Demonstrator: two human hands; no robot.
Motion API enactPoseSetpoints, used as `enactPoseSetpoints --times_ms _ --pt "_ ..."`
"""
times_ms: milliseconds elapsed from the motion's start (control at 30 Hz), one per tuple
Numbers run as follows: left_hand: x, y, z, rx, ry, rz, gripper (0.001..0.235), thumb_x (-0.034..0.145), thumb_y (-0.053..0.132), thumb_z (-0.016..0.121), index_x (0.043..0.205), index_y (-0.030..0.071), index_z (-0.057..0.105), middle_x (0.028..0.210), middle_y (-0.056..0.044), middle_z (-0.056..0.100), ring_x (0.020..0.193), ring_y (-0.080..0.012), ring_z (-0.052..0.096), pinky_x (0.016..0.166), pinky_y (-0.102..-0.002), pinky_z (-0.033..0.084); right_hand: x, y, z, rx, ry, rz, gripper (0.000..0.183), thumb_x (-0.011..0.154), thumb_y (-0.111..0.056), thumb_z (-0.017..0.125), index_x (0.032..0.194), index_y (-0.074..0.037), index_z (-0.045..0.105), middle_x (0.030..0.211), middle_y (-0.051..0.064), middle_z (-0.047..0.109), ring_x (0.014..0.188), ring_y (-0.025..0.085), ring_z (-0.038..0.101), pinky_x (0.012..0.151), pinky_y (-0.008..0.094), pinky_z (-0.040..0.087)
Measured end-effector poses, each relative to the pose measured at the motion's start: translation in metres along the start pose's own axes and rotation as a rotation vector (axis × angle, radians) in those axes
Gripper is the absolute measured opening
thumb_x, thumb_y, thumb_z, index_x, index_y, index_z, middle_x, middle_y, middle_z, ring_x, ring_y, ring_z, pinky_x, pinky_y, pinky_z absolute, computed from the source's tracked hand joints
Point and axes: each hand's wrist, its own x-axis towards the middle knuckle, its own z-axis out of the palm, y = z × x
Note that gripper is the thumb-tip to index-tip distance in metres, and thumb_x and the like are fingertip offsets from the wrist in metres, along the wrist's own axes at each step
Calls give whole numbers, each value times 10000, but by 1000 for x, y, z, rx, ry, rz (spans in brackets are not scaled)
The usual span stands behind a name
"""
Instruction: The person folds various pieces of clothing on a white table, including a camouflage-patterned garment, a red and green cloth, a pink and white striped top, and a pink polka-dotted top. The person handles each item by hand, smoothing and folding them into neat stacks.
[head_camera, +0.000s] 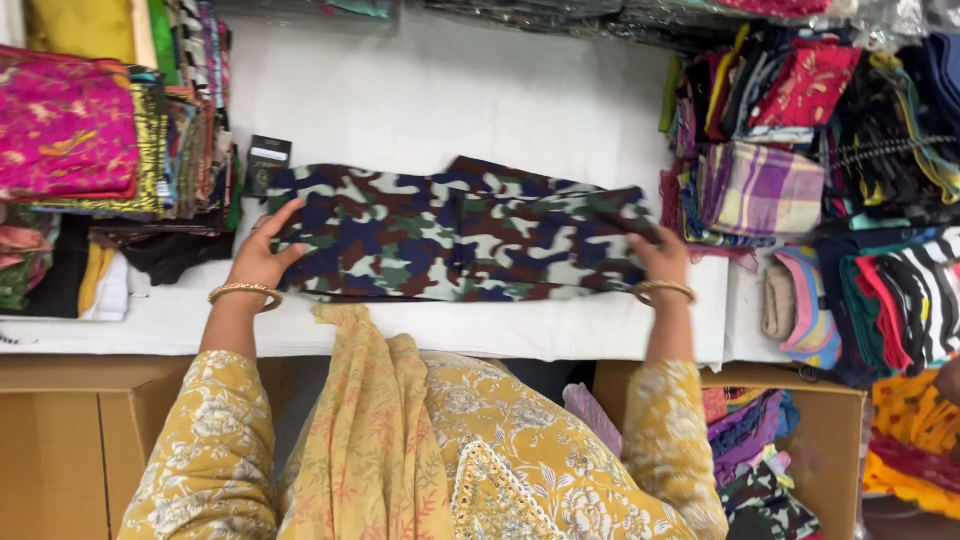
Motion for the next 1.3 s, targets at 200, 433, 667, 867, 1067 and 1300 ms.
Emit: enactPoseSetpoints --times_ms 200,433,667,867,1067,1300 --pt "6 21 27 -32 -112 -78 764 884 34 707 1488 442 479 1664 -109 242 1510 -265 294 1176 -357 333 -15 -39 -33 232 90 77 312 876 -102 784 1155 -19 672 977 39 712 813 137 640 727 297 538" --pt "20 -14 35 -59 -183 60 808 858 67 721 1541 387 429 1599 -101 422 1467 -248 420 1192 -354 360 -52 -138 92 60 -75 -54 433 894 -178 763 1261 -66 562 1101 125 710 908 193 696 738 329 587" --pt "46 -64 45 -296 -171 41 521 1051 418 533 1551 279 490 1603 -76 477 1476 -199 399 1166 -316 332 -142 -227 280 125 -441 -232 406 964 -179 669 1328 -67 530 1032 129 689 817 212 719 709 361 576" --pt "44 -52 55 -403 -70 -155 605 992 430 601 1516 157 470 1400 -79 622 1276 -192 563 1078 -317 420 -153 -196 272 97 -516 -401 302 989 -164 623 1279 -82 612 1095 118 700 913 235 727 808 357 586" --pt "43 -50 73 -292 80 -123 531 972 162 624 1486 151 489 1321 -91 663 1155 -217 637 993 -333 493 -104 -146 225 -375 -215 -776 451 932 -214 671 1371 -142 599 1428 127 579 1362 329 512 1142 459 396" --pt "31 -30 66 -185 112 -19 688 965 109 613 1586 223 341 1538 -109 488 1378 -272 490 1114 -378 400 -78 -74 232 -454 -12 -546 676 929 -238 741 1510 -75 436 1530 212 458 1410 387 436 1151 512 325"
